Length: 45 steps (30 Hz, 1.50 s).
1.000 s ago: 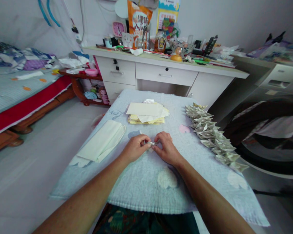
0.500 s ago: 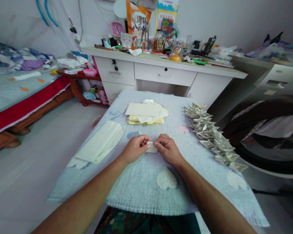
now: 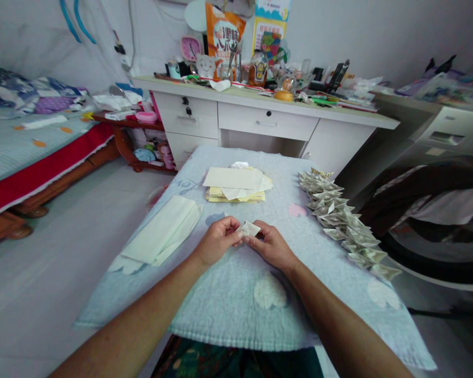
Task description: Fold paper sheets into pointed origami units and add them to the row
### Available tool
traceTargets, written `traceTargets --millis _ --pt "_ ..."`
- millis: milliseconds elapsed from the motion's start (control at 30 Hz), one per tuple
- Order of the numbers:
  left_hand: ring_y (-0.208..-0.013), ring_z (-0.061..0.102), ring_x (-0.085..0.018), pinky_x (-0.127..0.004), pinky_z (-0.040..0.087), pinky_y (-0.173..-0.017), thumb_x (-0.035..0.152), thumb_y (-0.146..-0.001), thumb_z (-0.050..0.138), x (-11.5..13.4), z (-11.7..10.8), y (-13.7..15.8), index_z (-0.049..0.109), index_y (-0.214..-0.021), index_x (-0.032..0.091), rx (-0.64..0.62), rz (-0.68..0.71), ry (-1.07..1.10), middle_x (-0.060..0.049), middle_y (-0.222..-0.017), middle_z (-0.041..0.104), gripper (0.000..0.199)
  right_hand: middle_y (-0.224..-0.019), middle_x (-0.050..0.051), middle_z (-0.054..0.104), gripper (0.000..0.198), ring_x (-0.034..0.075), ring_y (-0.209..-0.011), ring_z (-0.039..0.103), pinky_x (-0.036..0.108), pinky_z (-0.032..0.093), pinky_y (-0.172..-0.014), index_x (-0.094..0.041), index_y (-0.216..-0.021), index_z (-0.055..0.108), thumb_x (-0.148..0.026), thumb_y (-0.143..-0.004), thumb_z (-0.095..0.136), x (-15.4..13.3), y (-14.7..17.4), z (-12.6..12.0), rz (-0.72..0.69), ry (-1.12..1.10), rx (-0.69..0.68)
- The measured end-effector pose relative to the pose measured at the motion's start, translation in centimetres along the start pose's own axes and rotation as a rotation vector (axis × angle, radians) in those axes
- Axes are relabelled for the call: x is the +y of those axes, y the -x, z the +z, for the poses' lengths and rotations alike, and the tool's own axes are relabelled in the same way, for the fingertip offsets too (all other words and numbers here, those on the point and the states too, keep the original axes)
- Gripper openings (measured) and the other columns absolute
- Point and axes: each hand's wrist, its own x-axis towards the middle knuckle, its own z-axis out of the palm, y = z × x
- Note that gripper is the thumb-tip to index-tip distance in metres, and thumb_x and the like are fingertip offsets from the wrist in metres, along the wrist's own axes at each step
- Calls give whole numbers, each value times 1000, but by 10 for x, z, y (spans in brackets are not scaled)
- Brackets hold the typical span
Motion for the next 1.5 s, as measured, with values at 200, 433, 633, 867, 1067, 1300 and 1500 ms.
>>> traceTargets --millis 200,433,633,867,1067,1300,1500 --pt "-55 39 -7 -20 34 -53 25 -73 66 6 0 3 61 -94 16 112 65 -303 4 -73 53 24 -68 0 51 24 15 -71 47 27 36 -68 -18 -72 56 -36 -88 57 -2 -1 -4 -94 198 2" --pt "-67 54 -11 -21 42 -63 17 -77 57 8 3 4 61 -80 16 96 148 -377 1 -76 59 6 -80 2 55 12 16 -82 50 28 38 -76 -19 -80 56 -8 -77 56 -2 0 -3 -148 277 101" --pt "-82 56 -13 -25 43 -76 2 -72 49 -3 3 5 55 -76 18 54 298 -651 -1 -86 60 18 -82 3 54 23 18 -83 46 29 34 -76 -19 -80 56 0 -70 50 4 2 -1 -212 525 60" --pt "-86 53 -18 -29 42 -78 3 -72 54 0 -2 11 61 -78 20 -83 353 -1003 -1 -84 59 19 -82 4 57 18 19 -84 45 30 31 -74 -18 -81 60 -3 -77 53 6 5 0 -216 703 -91" --pt "-86 54 -18 -30 42 -79 15 -82 58 4 -6 14 66 -81 20 -155 353 -1028 -3 -84 60 10 -83 3 59 12 17 -84 48 30 33 -77 -19 -83 66 -10 -83 59 6 9 -9 -208 585 -135" --pt "-86 52 -19 -32 41 -78 21 -81 61 1 -5 12 64 -73 18 -20 251 -1021 -4 -84 58 9 -88 3 60 7 18 -88 50 33 34 -81 -20 -82 68 -24 -86 63 9 6 -9 -35 455 -79" --pt "-89 52 -20 -34 39 -78 24 -85 55 -2 -4 11 66 -78 19 10 170 -1066 -4 -87 58 14 -88 4 58 9 19 -90 47 33 33 -81 -19 -82 67 -26 -86 63 2 4 -5 91 514 -39"
